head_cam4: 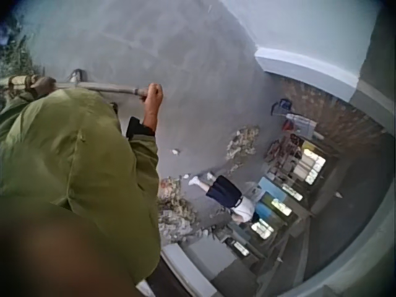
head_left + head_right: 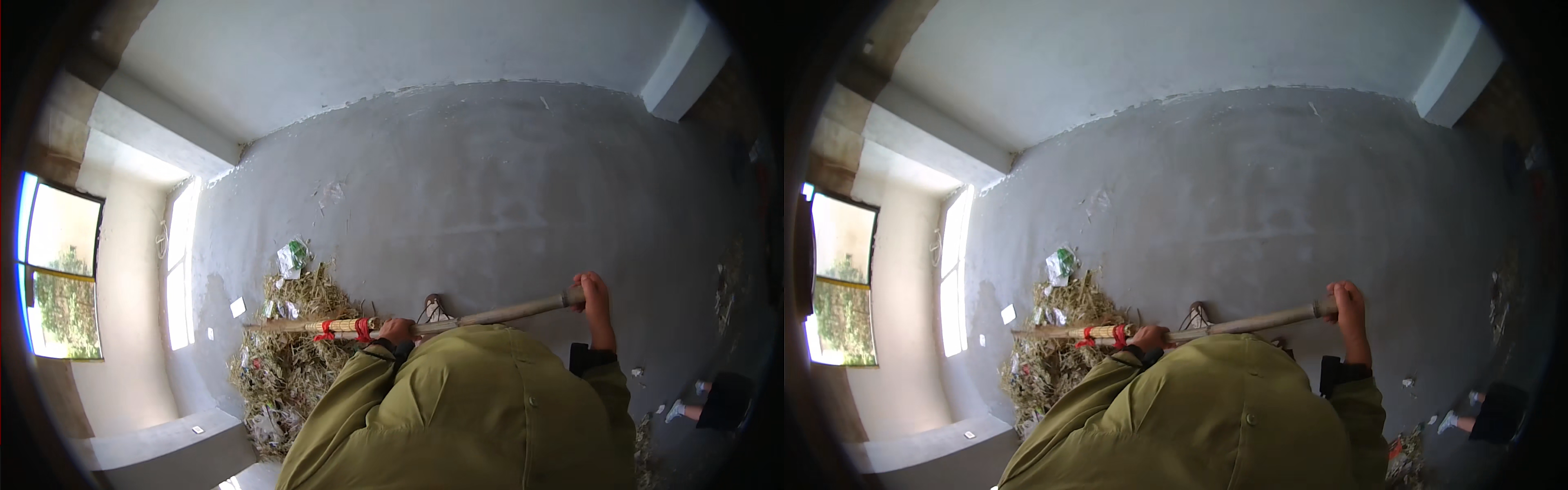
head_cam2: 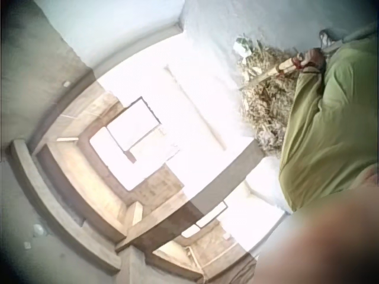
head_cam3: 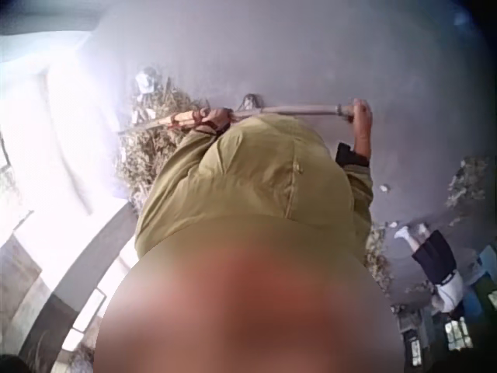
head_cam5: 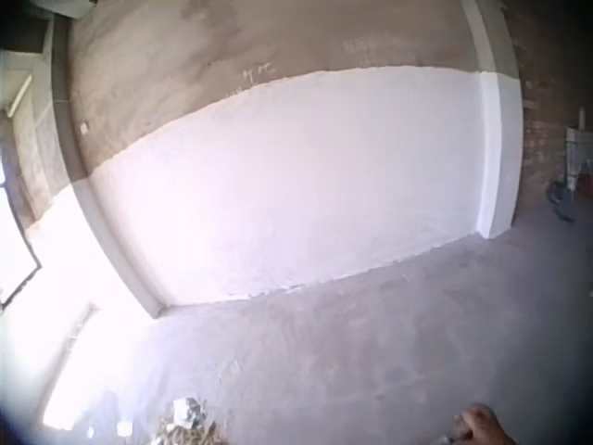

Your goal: Sweeping trash and debris into piles on a concrete floor using a long-handled broom.

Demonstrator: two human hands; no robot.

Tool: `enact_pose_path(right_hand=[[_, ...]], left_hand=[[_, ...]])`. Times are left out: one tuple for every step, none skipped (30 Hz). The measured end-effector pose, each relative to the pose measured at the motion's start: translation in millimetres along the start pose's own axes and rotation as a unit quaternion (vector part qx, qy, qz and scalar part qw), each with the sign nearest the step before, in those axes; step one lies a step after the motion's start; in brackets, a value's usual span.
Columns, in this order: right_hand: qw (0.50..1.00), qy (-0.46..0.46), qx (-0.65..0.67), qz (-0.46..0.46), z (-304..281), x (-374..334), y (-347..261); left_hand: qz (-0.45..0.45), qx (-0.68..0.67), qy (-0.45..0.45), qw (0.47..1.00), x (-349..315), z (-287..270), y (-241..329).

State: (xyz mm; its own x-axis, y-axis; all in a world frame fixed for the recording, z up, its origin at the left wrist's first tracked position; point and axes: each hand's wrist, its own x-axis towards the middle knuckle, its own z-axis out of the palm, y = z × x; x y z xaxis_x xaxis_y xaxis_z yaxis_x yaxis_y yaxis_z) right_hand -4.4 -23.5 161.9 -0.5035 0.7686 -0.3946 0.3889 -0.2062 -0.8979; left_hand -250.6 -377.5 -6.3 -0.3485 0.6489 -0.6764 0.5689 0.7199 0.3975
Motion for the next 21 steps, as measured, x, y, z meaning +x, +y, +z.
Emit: enact_pose_path(right_hand=[[1.000,-0.010,0.007,0.015,-4.9,5.8,14.9],[0.999,-0.019,0.014,0.022,-5.7,7.8,20.7],[0.999,-0.030,0.021,0.030,-1.2,7.3,24.9],[0.998,-0.030,0.032,0.035,1.4,9.9,28.4],[0.998,-0.030,0.042,0.043,1.5,6.5,31.1],[0.998,-0.014,0.049,0.044,3.3,1.7,31.4],[0.997,-0.018,0.068,0.035,5.6,-2.4,30.1],[0.996,-0.024,0.086,0.027,4.0,-6.2,30.9],[0.995,-0.034,0.092,0.011,2.3,-12.3,29.9],[0.995,-0.032,0.096,0.013,-0.8,-18.9,28.3],[0.994,-0.018,0.104,-0.008,-4.7,-24.9,26.8],[0.993,-0.007,0.113,-0.027,-8.4,-32.1,25.8],[0.993,-0.012,0.116,-0.023,-12.3,-39.7,23.5],[0.993,0.002,0.115,-0.027,-16.1,-45.1,18.5],[0.993,0.021,0.116,-0.030,-21.5,-50.1,15.0],[0.993,0.033,0.103,-0.046,-23.1,-56.7,11.7],[0.993,0.045,0.092,-0.064,-24.3,-64.5,7.0],[0.992,0.061,0.081,-0.070,-26.5,-74.3,1.4],[0.992,0.071,0.070,-0.077,-26.1,-84.2,-5.7],[0.991,0.085,0.066,-0.081,-25.1,-94.1,-12.2],[0.989,0.101,0.061,-0.085,-23.9,-102.9,-17.3]], left_hand=[[-0.019,0.016,0.016,1.000,-7.3,-0.9,-2.0],[-0.033,0.031,0.031,0.999,-13.8,0.3,-2.2],[-0.038,0.045,0.049,0.997,-23.7,4.7,-6.6],[-0.039,0.060,0.070,0.995,-24.4,1.4,-9.3],[-0.042,0.070,0.079,0.993,-24.1,-3.9,-8.2],[-0.054,0.074,0.093,0.991,-26.9,-5.7,-10.1],[-0.028,0.076,0.122,0.989,-27.6,-9.4,-11.2],[-0.019,0.083,0.119,0.989,-20.8,-13.4,-9.5],[-0.004,0.091,0.114,0.989,-18.4,-19.1,-8.6],[0.012,0.098,0.109,0.989,-16.1,-27.2,-5.6],[0.029,0.098,0.113,0.988,-11.6,-32.7,0.0],[0.051,0.100,0.118,0.987,-8.3,-39.5,6.7],[0.064,0.104,0.118,0.986,-5.0,-46.5,13.5],[0.082,0.110,0.113,0.984,2.2,-48.9,12.7],[0.089,0.121,0.106,0.983,7.7,-58.7,26.9],[0.080,0.140,0.079,0.984,13.2,-64.6,34.4],[0.113,0.137,0.105,0.979,22.5,-65.7,34.6],[0.123,0.135,0.085,0.980,30.5,-73.5,44.7],[0.154,0.131,0.108,0.973,42.6,-72.6,41.3],[0.162,0.136,0.105,0.972,49.1,-79.4,51.1],[0.163,0.125,0.113,0.972,51.1,-88.5,63.7]])
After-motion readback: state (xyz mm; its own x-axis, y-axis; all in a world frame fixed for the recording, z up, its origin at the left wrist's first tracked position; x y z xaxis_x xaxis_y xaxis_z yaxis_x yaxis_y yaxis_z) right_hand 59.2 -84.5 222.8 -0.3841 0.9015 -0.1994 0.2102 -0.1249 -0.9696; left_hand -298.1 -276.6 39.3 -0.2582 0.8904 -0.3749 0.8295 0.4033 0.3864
